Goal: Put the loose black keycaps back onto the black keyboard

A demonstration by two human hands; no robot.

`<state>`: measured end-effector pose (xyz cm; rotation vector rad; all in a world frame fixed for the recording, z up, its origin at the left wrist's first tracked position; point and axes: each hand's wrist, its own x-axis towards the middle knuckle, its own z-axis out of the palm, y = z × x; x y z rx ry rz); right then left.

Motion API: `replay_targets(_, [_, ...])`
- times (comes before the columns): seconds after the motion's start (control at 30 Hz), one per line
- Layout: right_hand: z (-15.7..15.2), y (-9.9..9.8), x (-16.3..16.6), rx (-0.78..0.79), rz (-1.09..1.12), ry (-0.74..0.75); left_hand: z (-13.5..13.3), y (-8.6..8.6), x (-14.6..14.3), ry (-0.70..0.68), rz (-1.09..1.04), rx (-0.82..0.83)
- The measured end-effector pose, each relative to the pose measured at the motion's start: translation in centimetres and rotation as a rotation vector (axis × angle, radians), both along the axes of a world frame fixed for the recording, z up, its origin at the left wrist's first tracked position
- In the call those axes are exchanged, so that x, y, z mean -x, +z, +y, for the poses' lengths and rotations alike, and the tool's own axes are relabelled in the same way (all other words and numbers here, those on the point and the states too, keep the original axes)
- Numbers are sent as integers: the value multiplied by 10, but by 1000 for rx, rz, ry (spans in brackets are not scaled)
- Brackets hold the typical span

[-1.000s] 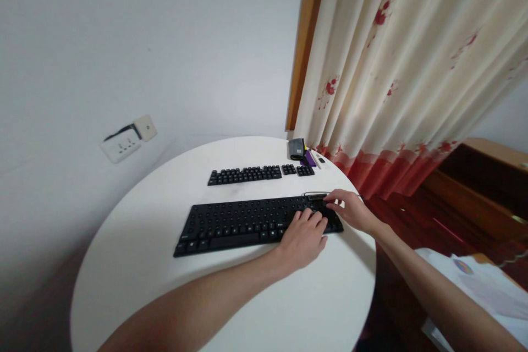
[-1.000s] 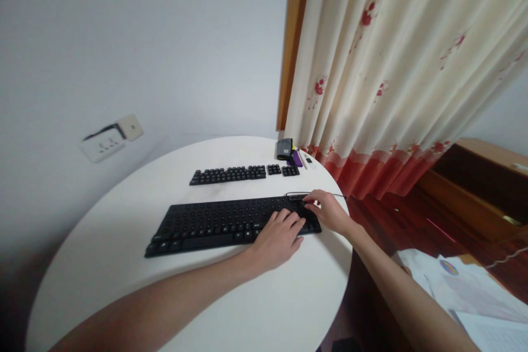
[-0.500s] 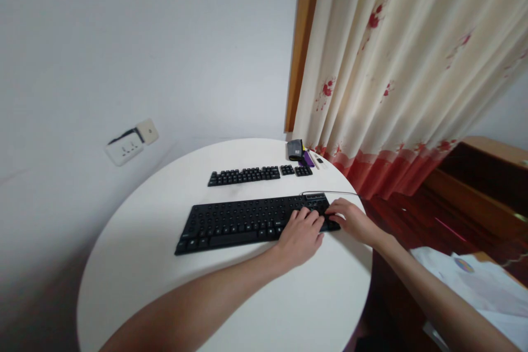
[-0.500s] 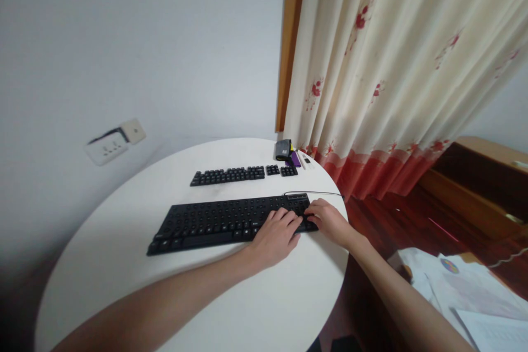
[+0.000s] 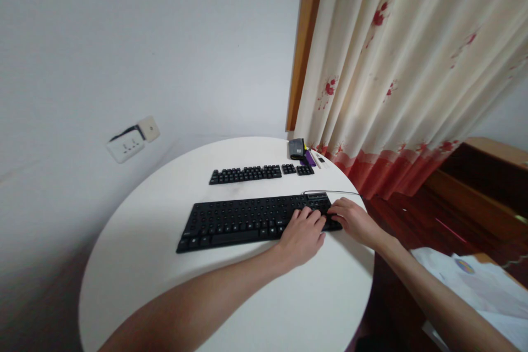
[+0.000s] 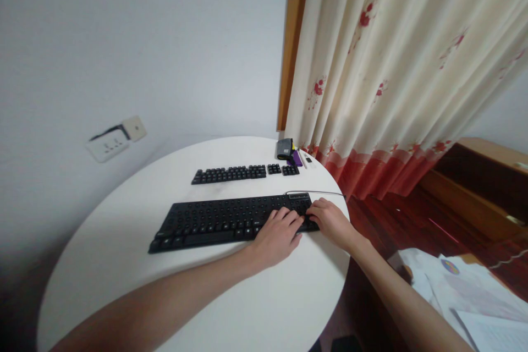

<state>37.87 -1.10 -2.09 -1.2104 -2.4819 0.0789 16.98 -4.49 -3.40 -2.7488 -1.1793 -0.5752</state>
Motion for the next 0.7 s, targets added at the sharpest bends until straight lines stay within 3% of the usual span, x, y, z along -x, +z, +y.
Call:
replay_targets(0.47, [0, -9, 4, -14, 70, -50, 0, 0, -1, 17, 23, -16])
replay_targets(0.7, [-19, -23, 4, -106, 157, -90, -1, 2, 0, 12, 30, -13])
